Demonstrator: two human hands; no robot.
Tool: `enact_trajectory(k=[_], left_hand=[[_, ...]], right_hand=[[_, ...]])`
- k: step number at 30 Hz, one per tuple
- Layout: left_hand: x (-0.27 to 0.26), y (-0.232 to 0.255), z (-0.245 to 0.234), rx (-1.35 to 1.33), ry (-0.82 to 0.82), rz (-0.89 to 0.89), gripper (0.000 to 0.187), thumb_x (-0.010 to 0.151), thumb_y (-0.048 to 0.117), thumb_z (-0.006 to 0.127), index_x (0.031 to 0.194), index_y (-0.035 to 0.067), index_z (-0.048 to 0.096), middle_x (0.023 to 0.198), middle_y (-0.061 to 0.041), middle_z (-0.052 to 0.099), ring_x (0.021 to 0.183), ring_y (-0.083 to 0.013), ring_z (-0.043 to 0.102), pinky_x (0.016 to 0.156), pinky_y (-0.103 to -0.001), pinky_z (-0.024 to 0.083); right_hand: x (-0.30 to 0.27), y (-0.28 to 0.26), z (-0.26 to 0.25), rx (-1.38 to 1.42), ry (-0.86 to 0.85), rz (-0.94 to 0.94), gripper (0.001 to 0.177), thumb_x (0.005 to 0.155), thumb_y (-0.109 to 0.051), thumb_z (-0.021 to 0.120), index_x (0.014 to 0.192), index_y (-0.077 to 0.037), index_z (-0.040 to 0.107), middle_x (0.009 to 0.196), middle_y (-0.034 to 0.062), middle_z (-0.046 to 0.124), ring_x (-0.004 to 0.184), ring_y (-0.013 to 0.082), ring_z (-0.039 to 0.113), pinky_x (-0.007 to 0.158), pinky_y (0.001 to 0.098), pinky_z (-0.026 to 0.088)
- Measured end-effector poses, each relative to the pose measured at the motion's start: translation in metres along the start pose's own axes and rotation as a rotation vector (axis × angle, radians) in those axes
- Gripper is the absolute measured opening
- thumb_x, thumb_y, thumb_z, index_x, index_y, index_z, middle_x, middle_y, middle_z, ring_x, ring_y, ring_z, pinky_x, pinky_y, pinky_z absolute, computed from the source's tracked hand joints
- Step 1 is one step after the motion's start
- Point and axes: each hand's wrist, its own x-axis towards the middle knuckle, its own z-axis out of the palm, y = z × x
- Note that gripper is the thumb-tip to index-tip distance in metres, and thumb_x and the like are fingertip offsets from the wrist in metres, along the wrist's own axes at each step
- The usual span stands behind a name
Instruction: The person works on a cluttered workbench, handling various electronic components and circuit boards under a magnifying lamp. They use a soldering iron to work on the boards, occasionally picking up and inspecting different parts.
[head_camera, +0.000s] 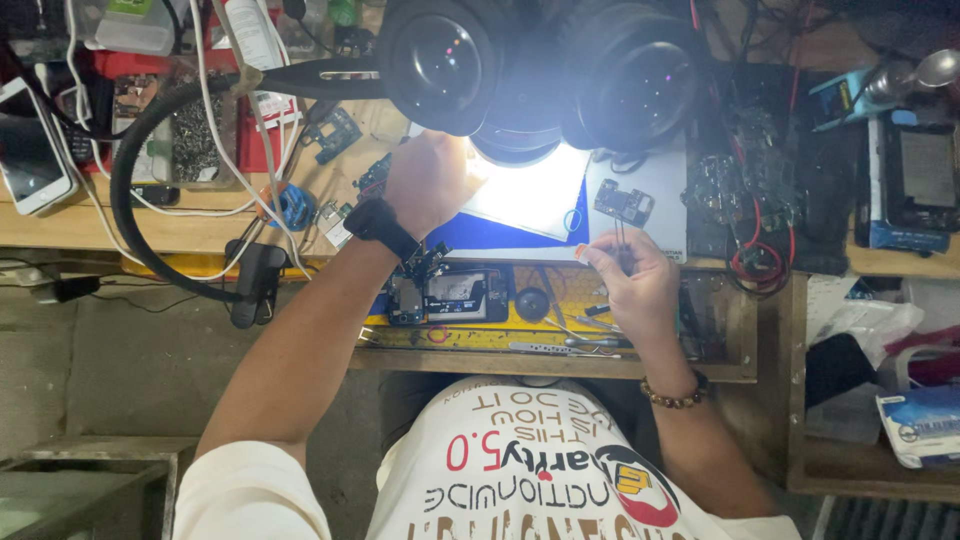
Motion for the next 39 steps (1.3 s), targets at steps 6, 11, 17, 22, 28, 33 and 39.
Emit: enact_trajectory(k=[6,11,17,22,28,33,39], left_hand=[[-0.002,-0.004,0.005,0.056,0.038,0.084,0.026,0.078,0.026,0.083,0.082,0.002,0.073,0.075,-0.017,0.071,0.072,-0.0354,0.071,0.065,-0.044,0.056],[-0.002,-0.006,0.005,0.127,0.025,0.157,0.033,0.075,0.028,0.087,0.087,0.0,0.072,0.087,-0.016,0.07,0.087,-0.0355,0.067,0.081,-0.045,0.052],[-0.005,-0.01,0.01,0.068,0.151,0.279,0.035,0.078,0.026,0.085,0.097,-0.001,0.072,0.105,-0.014,0.068,0.108,-0.0344,0.06,0.099,-0.048,0.043],[-0.006,-0.022,0.024,0.094,0.199,0.28,0.037,0.078,0.029,0.081,0.099,0.0,0.074,0.102,-0.014,0.069,0.101,-0.0342,0.062,0.092,-0.047,0.046],[-0.006,-0.013,0.015,0.217,-0.059,0.312,0.028,0.084,0.037,0.075,0.082,0.009,0.077,0.082,-0.012,0.071,0.078,-0.0341,0.069,0.071,-0.048,0.055],[-0.006,-0.001,0.001,0.142,-0.061,0.266,0.026,0.079,0.032,0.077,0.085,0.007,0.077,0.088,-0.015,0.071,0.081,-0.0351,0.069,0.072,-0.047,0.055],[-0.008,-0.004,0.002,0.126,0.043,0.34,0.03,0.077,0.032,0.078,0.083,0.002,0.076,0.089,-0.017,0.07,0.092,-0.0366,0.063,0.081,-0.051,0.047]], right_hand=[[-0.001,0.001,0.003,-0.061,0.115,-0.046,0.017,0.094,-0.011,0.077,0.106,-0.001,0.073,0.083,0.0005,0.074,0.069,0.001,0.06,0.06,0.02,0.048],[-0.002,0.0,0.003,-0.1,0.124,-0.074,0.009,0.095,-0.008,0.075,0.103,-0.003,0.076,0.085,0.0008,0.073,0.066,0.0021,0.059,0.055,0.0218,0.048],[-0.002,0.004,0.001,-0.05,0.118,-0.111,0.005,0.095,-0.005,0.076,0.1,-0.004,0.076,0.085,0.0012,0.071,0.067,0.0029,0.058,0.056,0.0218,0.047],[-0.011,0.013,-0.007,-0.028,0.11,-0.099,0.007,0.095,-0.005,0.076,0.101,-0.003,0.076,0.088,0.001,0.075,0.072,0.0031,0.064,0.061,0.02,0.049],[-0.032,0.035,-0.012,0.184,0.079,0.057,0.009,0.089,-0.007,0.075,0.097,-0.002,0.074,0.086,-0.0001,0.077,0.077,0.0047,0.069,0.07,0.0214,0.055],[-0.038,0.05,-0.017,-0.023,0.094,-0.061,0.007,0.088,-0.007,0.075,0.091,-0.001,0.076,0.083,0.0014,0.072,0.075,0.0068,0.067,0.068,0.0243,0.055],[-0.044,0.053,-0.006,0.148,0.09,0.121,0.01,0.086,-0.01,0.077,0.091,-0.001,0.076,0.076,0.0037,0.075,0.067,0.0067,0.065,0.061,0.0262,0.055]])
